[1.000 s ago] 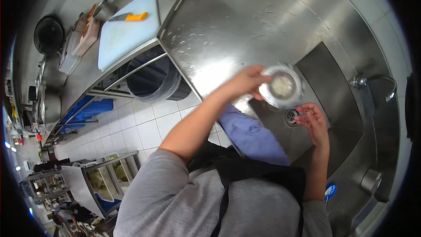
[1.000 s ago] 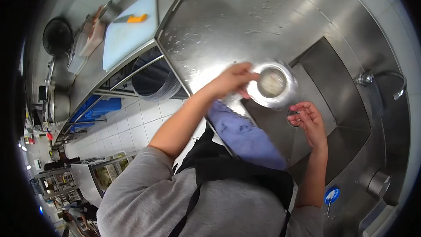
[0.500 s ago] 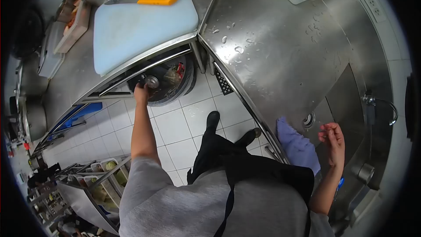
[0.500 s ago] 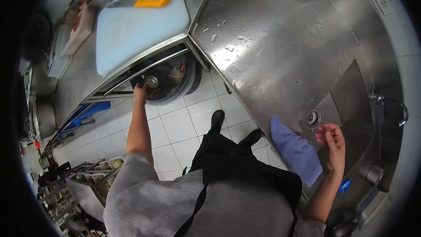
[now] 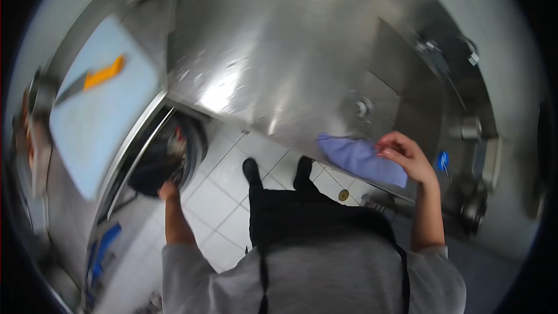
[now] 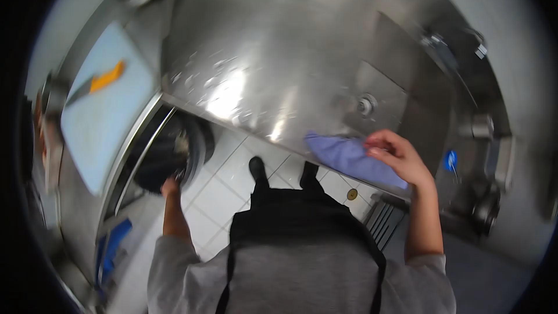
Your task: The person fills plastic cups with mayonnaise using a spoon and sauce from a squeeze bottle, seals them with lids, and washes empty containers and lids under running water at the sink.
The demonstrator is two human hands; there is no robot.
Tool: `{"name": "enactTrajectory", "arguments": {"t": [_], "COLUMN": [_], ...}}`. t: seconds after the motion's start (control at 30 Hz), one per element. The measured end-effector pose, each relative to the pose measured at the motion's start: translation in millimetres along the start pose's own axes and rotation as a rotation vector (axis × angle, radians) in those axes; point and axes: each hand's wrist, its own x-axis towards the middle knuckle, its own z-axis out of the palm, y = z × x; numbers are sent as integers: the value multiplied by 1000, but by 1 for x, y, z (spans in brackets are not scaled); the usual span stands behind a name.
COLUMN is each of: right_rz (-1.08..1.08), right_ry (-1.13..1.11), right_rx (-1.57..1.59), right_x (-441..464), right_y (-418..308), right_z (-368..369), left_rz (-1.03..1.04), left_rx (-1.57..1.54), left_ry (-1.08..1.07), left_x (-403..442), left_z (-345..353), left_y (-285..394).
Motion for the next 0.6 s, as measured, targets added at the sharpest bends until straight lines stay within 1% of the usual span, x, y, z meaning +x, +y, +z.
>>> {"name": "enactTrajectory", "arguments": {"t": [0.03,0.07,0.1,0.13,0.17,0.2,0.23,0.27,0.33,0.37,0.4,0.43,0.47,0.53,0.6], "right_rz": [12,4,-9,-13,-40,-67,-180,-289,-342,-402,-459,-462,-457,-396,-302], "right_ry": [-15,-12,-20,27,69,103,275,440,718,791,861,898,931,1069,1008], "right_rx": [-46,-60,-77,-68,-114,-159,-277,-391,-212,-196,-181,-255,-326,-488,-553], "right_x": [-5,-10,-12,-15,-14,-12,-6,3,29,52,74,92,111,145,172], "right_y": [2,8,13,19,25,32,45,60,80,95,105,102,101,92,87], "right_z": [-7,-13,-23,-35,-49,-68,-93,-122,-185,-224,-260,-290,-312,-345,-355], "left_rz": [-39,-76,-60,-90,-73,-116,-137,-178,-259,-264,-226,-183,-190,1,99], "left_rx": [-92,-121,3,104,31,-50,-90,-177,-365,-357,-443,-519,-495,-589,-673], "left_ry": [91,142,-7,-35,-29,18,83,188,411,430,659,887,898,1183,1383], "left_x": [-22,-20,-18,3,-28,-34,-35,-48,-104,-113,-121,-136,-159,-222,-269], "left_z": [-27,-17,-20,-3,-54,-75,-83,-98,-144,-147,-146,-149,-162,-223,-273], "left_y": [9,7,5,-6,12,16,14,18,42,43,37,37,43,81,124]}}
